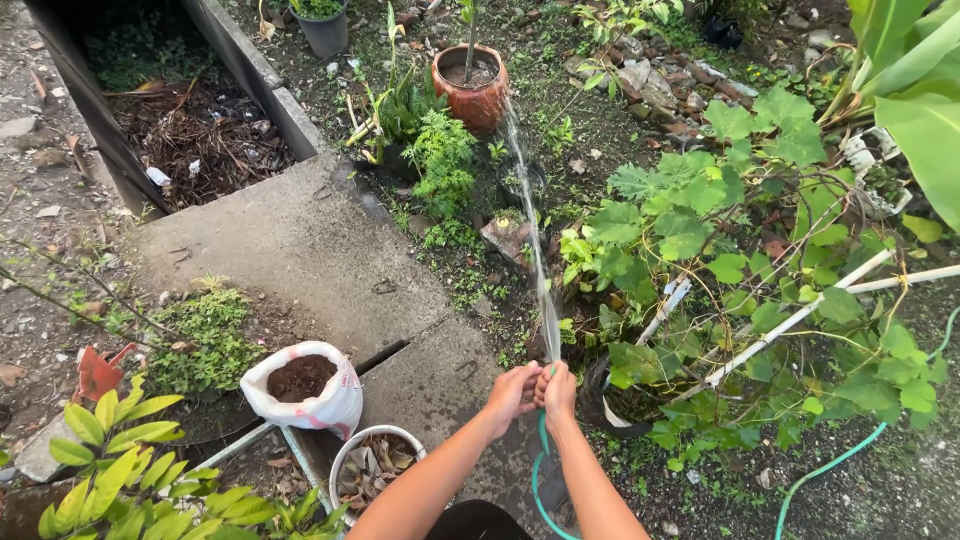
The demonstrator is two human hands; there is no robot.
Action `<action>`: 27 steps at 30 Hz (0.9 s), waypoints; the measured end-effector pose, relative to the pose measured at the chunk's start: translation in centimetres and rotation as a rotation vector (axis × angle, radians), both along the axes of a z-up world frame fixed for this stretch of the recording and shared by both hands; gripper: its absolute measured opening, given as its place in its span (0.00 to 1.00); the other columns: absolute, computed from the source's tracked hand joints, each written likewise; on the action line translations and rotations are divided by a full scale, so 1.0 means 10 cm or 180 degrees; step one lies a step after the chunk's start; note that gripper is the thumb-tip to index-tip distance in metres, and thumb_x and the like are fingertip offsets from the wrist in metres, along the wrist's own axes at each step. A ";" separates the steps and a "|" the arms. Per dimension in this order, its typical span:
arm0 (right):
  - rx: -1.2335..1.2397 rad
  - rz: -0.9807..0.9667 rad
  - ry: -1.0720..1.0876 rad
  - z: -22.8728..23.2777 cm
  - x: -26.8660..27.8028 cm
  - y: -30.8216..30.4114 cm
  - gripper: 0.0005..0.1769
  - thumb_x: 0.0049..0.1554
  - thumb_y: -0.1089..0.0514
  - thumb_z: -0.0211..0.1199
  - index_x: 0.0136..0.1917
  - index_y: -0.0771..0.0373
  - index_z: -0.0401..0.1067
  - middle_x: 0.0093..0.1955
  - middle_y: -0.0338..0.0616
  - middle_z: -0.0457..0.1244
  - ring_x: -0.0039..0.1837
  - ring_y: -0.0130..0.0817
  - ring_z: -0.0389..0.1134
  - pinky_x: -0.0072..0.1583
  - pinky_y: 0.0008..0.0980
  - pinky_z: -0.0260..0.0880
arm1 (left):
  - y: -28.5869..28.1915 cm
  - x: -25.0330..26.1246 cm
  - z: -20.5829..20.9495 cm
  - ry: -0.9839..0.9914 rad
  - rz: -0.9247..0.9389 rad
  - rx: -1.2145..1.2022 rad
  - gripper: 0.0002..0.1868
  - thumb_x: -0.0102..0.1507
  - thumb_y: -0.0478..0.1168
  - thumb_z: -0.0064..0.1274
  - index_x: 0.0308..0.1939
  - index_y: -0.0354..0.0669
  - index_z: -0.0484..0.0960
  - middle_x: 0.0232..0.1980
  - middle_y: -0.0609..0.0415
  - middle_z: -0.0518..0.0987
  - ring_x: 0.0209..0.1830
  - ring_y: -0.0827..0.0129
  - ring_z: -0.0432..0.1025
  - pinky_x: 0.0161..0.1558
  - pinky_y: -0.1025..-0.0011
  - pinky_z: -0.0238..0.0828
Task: Watering various potted plants in a garden area using a hose.
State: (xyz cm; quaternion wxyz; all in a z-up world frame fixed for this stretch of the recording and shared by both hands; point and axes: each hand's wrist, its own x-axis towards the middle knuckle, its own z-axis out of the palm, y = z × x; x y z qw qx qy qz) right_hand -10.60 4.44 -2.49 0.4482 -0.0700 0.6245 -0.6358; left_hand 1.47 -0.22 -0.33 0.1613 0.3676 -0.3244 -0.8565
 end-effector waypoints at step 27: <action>0.0383 0.0140 -0.0208 -0.02 -0.17 -0.19 0.21 0.64 0.51 0.38 0.30 0.57 0.53 0.21 0.35 0.45 0.22 0.25 0.39 0.27 0.32 0.38 | -0.22 0.03 0.07 0.0106 -0.0382 0.0099 0.15 0.68 0.54 0.49 0.51 0.52 0.79 0.49 0.60 0.80 0.48 0.75 0.75 0.54 0.66 0.73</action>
